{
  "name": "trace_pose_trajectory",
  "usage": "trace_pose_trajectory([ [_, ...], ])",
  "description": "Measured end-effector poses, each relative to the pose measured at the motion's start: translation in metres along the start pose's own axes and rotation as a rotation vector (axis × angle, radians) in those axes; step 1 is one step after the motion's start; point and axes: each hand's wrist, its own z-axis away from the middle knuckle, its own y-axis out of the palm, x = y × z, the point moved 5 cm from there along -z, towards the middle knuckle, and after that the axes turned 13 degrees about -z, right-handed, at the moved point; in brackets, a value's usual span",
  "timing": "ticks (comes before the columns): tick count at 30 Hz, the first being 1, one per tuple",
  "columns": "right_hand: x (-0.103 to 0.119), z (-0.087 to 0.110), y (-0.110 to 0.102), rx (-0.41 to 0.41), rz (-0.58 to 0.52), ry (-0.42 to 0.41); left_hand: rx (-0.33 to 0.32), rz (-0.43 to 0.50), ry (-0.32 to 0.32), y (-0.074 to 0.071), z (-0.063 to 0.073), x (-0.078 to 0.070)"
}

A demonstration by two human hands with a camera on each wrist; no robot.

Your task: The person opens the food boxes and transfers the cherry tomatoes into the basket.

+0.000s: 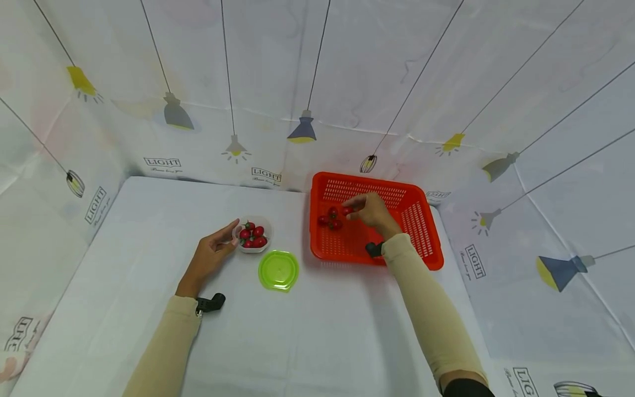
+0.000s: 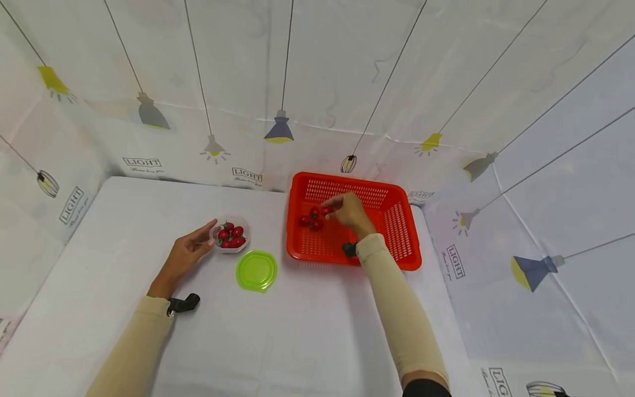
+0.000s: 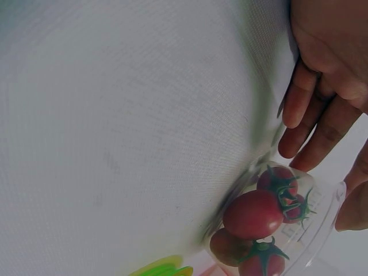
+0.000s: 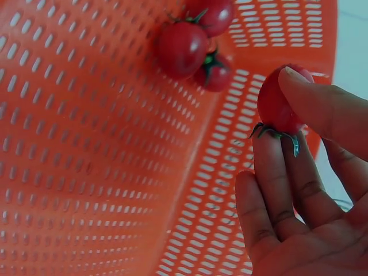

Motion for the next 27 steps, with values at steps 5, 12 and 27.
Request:
trace_pose_trajectory([
  [5, -0.01, -0.008, -0.001, -0.001, 0.001, 0.036, 0.008, 0.01, -0.007, 0.001, 0.001, 0.001],
  [12, -0.023, -0.02, -0.001, 0.006, -0.006, 0.068, 0.002, 0.011, -0.012, 0.001, 0.001, 0.002],
  [27, -0.041, -0.036, 0.001, -0.009, 0.16, 0.102, -0.001, 0.014, 0.001, 0.0, 0.001, 0.001],
])
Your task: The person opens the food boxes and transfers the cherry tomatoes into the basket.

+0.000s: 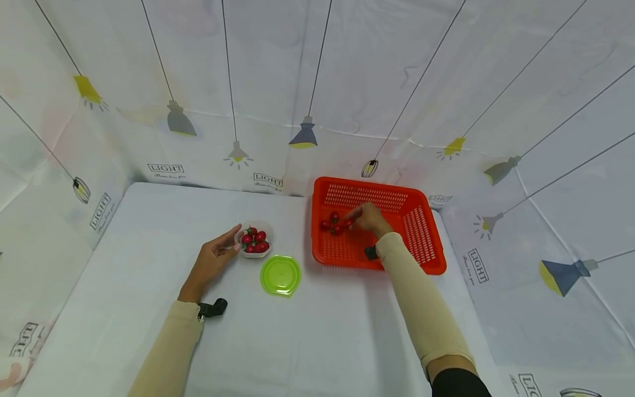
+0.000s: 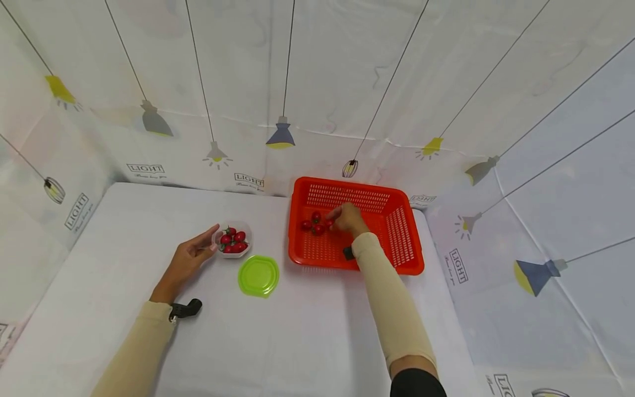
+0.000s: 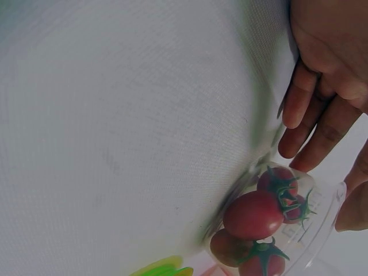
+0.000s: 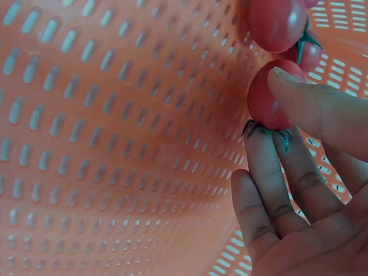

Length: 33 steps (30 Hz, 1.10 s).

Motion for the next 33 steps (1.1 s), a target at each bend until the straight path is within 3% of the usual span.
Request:
trace_pose_trajectory([
  [13, 0.0, -0.003, 0.005, -0.003, 0.084, -0.006, -0.003, 0.006, -0.008, -0.001, 0.001, -0.002],
  [21, -0.004, -0.006, 0.005, -0.017, 0.07, -0.012, -0.008, 0.005, -0.003, 0.001, 0.001, 0.0],
  [26, 0.003, 0.0, -0.004, -0.071, 0.076, -0.078, -0.008, 0.009, 0.019, 0.001, 0.0, 0.004],
  [33, 0.032, 0.019, -0.012, -0.172, 0.019, -0.237, -0.009, 0.006, 0.012, 0.0, 0.001, 0.0],
])
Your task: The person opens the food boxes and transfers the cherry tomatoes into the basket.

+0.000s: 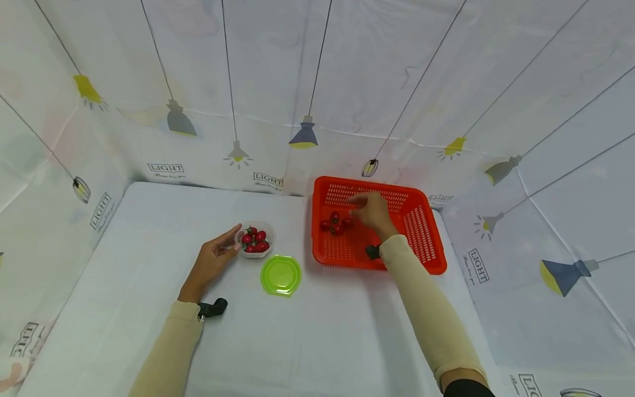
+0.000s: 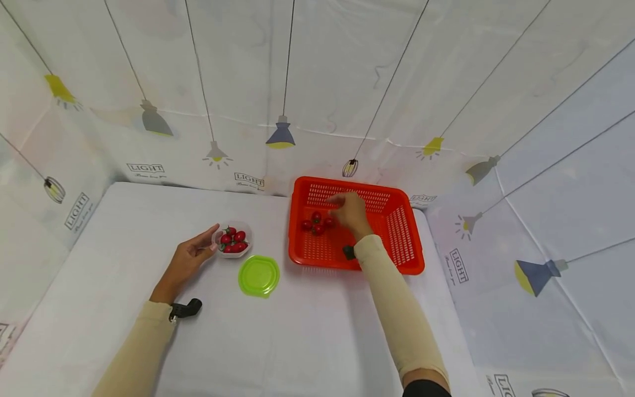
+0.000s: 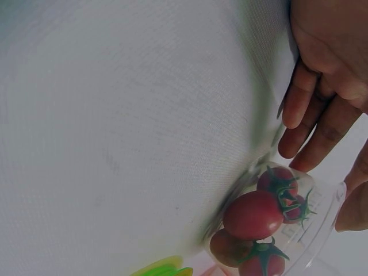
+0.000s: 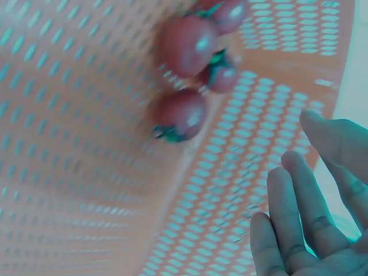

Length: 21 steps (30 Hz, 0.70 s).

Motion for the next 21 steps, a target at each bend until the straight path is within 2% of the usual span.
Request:
trace_pose_trajectory([
  [4, 0.022, 0.01, 0.003, -0.015, -0.031, -0.052, 0.002, -0.006, -0.019, -0.001, 0.001, -0.002],
  [12, 0.062, 0.035, 0.02, -0.029, -0.116, -0.076, -0.002, -0.033, -0.012, 0.0, 0.001, -0.002],
  [21, 0.096, 0.058, 0.052, 0.033, -0.11, -0.158, 0.004, -0.007, -0.037, 0.001, 0.001, -0.004],
])
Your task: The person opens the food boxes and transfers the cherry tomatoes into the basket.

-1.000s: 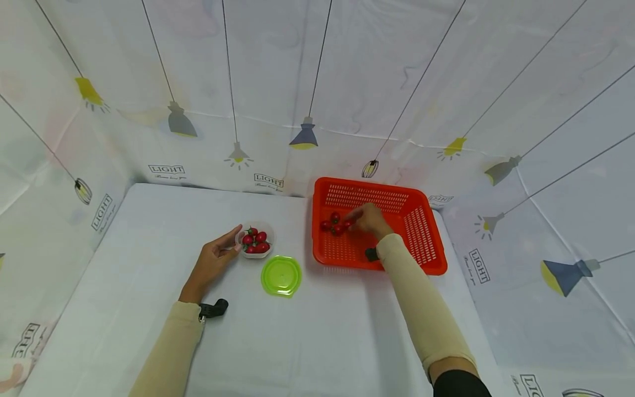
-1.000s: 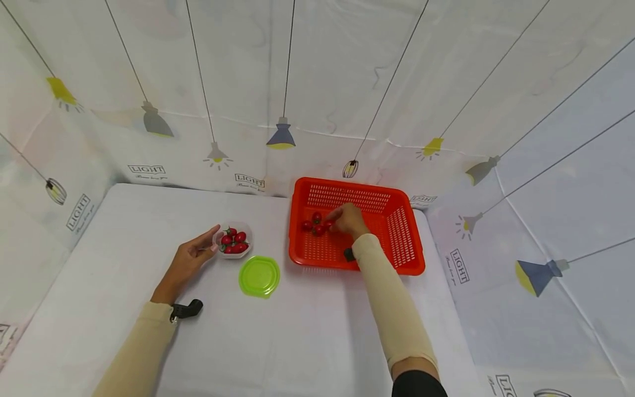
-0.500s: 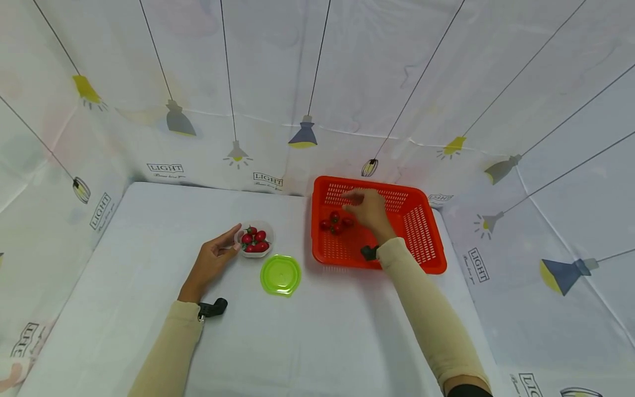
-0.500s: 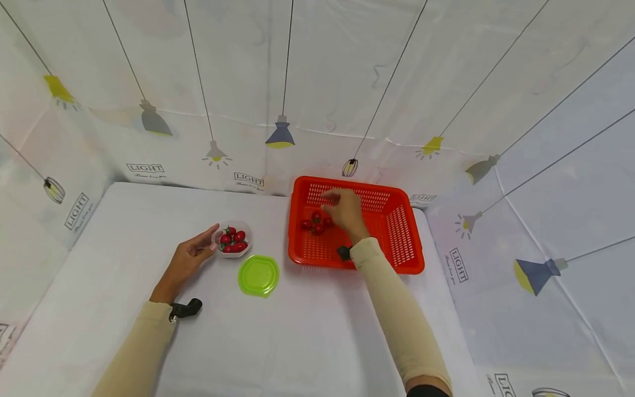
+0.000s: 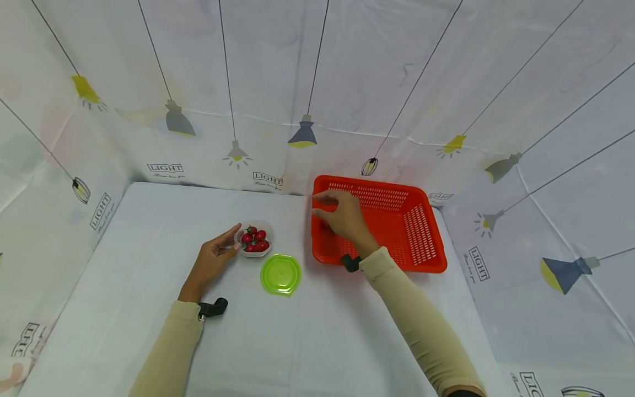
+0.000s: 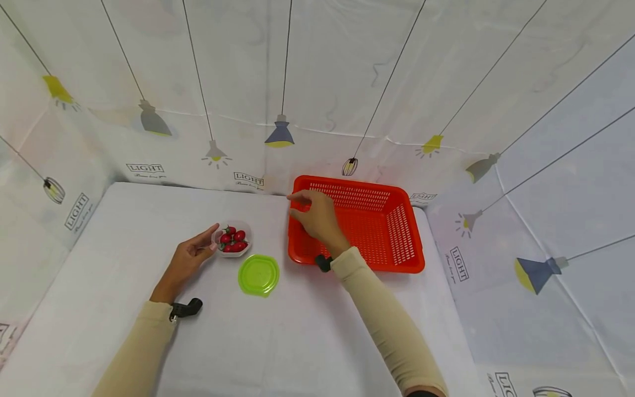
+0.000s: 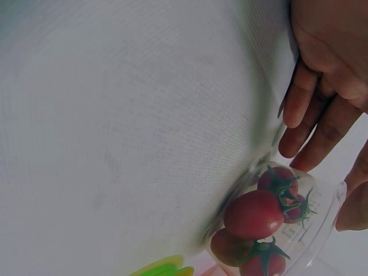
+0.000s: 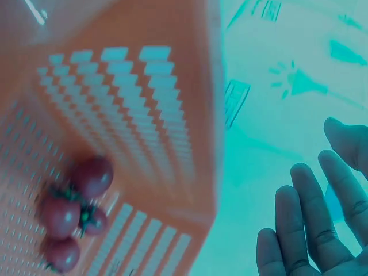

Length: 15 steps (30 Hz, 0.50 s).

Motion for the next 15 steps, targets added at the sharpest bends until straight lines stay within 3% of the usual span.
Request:
trace_pose_trajectory([
  [15, 0.031, 0.014, 0.075, 0.195, 0.065, -0.142, -0.009, 0.005, 0.032, 0.0, -0.001, 0.0],
])
